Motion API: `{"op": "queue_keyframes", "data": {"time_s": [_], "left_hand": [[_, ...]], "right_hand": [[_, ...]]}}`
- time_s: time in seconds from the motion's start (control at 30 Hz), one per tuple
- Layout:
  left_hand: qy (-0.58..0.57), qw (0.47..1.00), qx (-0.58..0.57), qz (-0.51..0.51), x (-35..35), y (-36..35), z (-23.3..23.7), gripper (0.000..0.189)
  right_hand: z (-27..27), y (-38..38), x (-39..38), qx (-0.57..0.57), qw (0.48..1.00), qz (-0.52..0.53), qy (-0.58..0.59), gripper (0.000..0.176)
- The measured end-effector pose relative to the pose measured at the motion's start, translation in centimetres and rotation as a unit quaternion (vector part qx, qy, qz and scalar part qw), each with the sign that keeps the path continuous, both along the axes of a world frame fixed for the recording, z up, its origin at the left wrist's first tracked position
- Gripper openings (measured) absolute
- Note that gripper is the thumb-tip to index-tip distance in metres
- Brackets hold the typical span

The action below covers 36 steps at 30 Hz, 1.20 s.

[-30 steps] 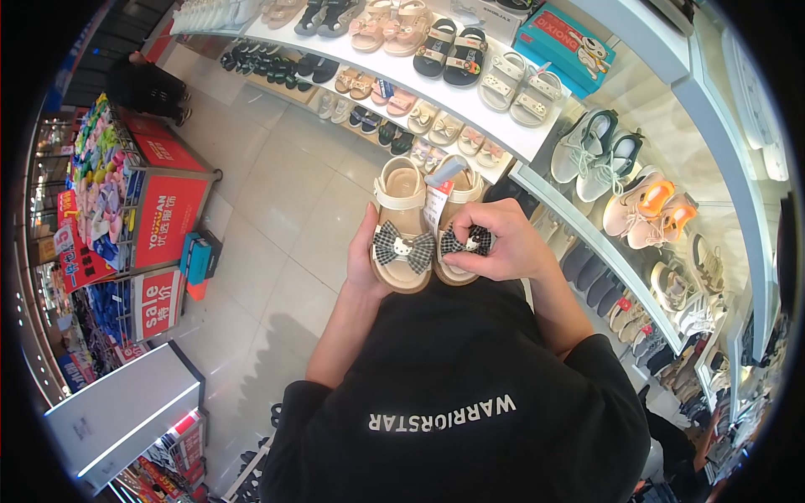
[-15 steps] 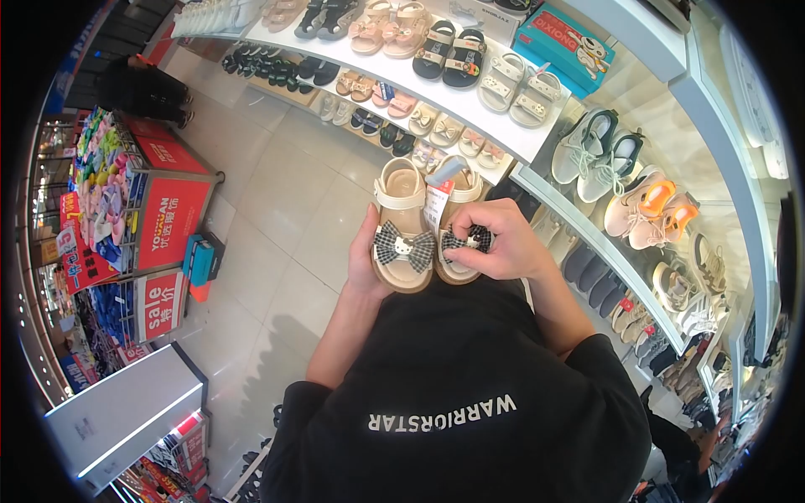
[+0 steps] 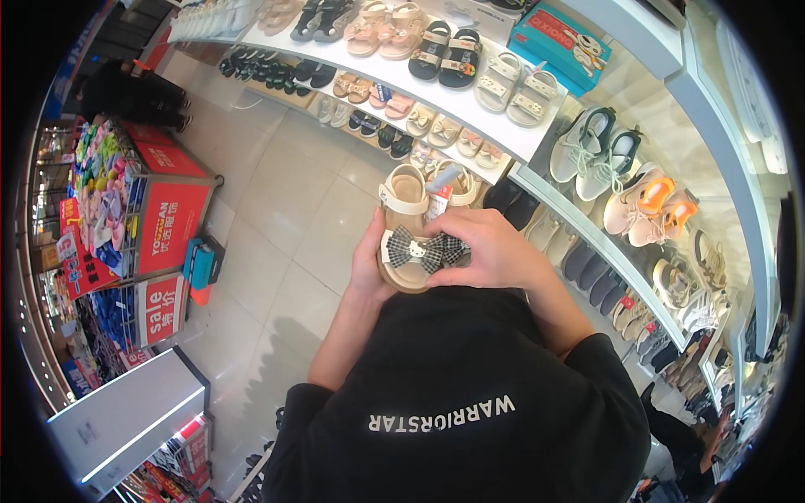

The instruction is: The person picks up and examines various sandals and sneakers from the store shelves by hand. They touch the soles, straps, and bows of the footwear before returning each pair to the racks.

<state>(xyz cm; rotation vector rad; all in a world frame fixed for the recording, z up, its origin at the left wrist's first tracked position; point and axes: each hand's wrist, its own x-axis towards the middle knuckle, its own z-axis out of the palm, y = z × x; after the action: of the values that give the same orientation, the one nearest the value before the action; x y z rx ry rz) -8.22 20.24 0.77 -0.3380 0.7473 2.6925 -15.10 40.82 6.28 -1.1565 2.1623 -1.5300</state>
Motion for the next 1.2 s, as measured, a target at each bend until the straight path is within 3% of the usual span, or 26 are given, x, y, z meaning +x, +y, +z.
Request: {"op": "queue_keyframes", "data": {"time_s": [0.13, 0.37, 0.63, 0.77, 1.0, 1.2], "left_hand": [[-0.041, 0.998, -0.053, 0.015, 0.1, 0.5, 0.1, 0.063], [-0.022, 0.999, -0.041, 0.011, -0.2, 0.4, 0.2, 0.056], [-0.059, 0.995, -0.069, -0.034, -0.2, 0.7, 0.3, 0.058], [0.063, 0.987, -0.044, -0.142, -0.5, 0.1, 0.1, 0.055], [0.021, 0.987, -0.101, -0.123, -0.9, 0.4, 0.9, 0.041], [0.027, 0.988, -0.118, -0.099, -0.8, 0.0, 0.1, 0.040]], "right_hand": [[0.1, 0.0, 0.0, 0.069, 0.996, 0.007, 0.054, 0.046], [-1.4, -0.2, 0.2, 0.111, 0.994, -0.005, 0.004, 0.038], [-2.9, 0.9, -0.1, 0.047, 0.997, -0.057, 0.004, 0.046], [-2.9, 1.4, -0.4, 0.073, 0.993, -0.093, -0.012, 0.049], [-3.3, 1.4, -0.9, 0.066, 0.994, -0.084, 0.028, 0.050], [-3.1, 1.0, -0.9, 0.083, 0.994, -0.075, 0.006, 0.046]]}}
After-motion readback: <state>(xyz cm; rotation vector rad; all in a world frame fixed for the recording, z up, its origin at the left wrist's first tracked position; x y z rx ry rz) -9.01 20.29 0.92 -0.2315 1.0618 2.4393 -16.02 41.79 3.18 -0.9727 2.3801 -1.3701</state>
